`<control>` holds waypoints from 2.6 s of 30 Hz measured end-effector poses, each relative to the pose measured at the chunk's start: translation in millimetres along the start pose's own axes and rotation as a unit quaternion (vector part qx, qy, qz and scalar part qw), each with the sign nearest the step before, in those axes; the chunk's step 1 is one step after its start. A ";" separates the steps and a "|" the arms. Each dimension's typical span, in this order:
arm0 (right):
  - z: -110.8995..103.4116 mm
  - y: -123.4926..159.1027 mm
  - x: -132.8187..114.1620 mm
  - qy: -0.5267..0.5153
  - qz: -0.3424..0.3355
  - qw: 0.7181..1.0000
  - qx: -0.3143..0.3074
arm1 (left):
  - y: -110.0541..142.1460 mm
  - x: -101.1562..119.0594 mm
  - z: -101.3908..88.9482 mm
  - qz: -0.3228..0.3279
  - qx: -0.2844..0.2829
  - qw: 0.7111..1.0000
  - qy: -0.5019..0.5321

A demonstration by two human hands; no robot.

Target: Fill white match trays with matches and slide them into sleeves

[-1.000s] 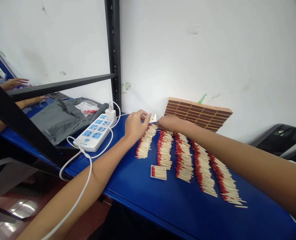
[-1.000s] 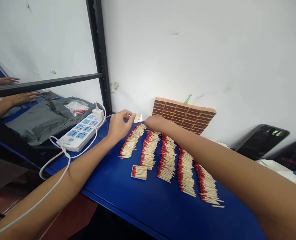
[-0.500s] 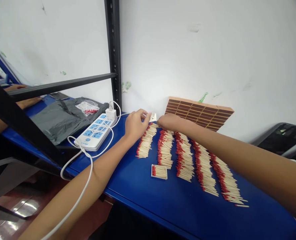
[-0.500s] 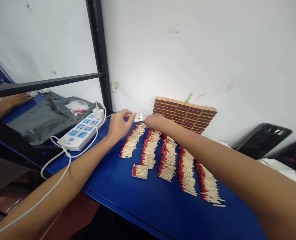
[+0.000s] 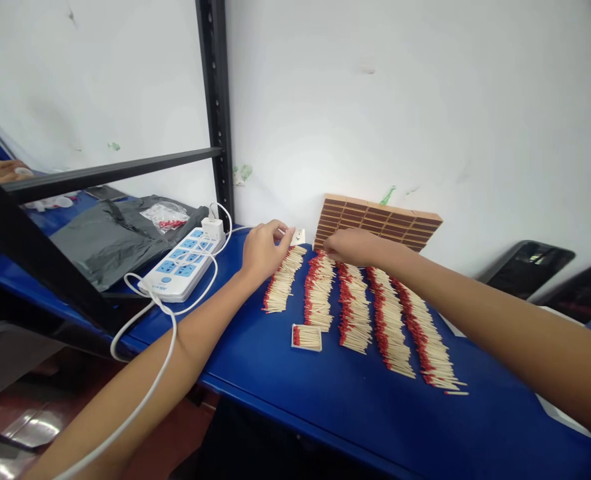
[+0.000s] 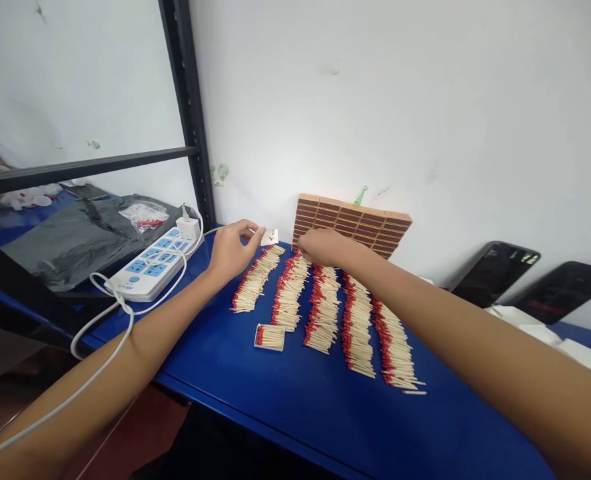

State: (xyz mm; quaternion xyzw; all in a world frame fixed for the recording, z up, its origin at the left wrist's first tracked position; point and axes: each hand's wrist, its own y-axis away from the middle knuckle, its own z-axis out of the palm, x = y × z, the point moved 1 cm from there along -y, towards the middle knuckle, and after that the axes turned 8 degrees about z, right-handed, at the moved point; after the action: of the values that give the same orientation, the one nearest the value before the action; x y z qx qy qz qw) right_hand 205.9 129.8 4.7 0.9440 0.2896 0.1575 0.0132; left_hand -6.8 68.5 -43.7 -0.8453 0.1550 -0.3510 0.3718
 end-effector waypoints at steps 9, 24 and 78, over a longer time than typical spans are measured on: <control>11.4 77.9 -14.9 -0.471 0.054 0.874 0.107 | 8.1 20.1 10.2 0.046 -0.136 0.978 0.148; 71.5 202.0 100.1 -0.379 0.406 0.810 0.190 | 8.8 24.6 8.5 0.107 -0.171 0.978 0.053; 70.1 164.0 -36.5 -0.679 0.120 0.713 0.128 | 32.4 76.3 4.6 0.229 -0.361 0.896 0.119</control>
State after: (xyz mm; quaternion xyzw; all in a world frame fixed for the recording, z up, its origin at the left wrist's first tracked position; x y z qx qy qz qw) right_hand 287.7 -22.1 -53.4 0.8165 0.1049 -0.5639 0.0664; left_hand 50.3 9.1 -33.4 -0.8146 0.5034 -0.2736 0.0902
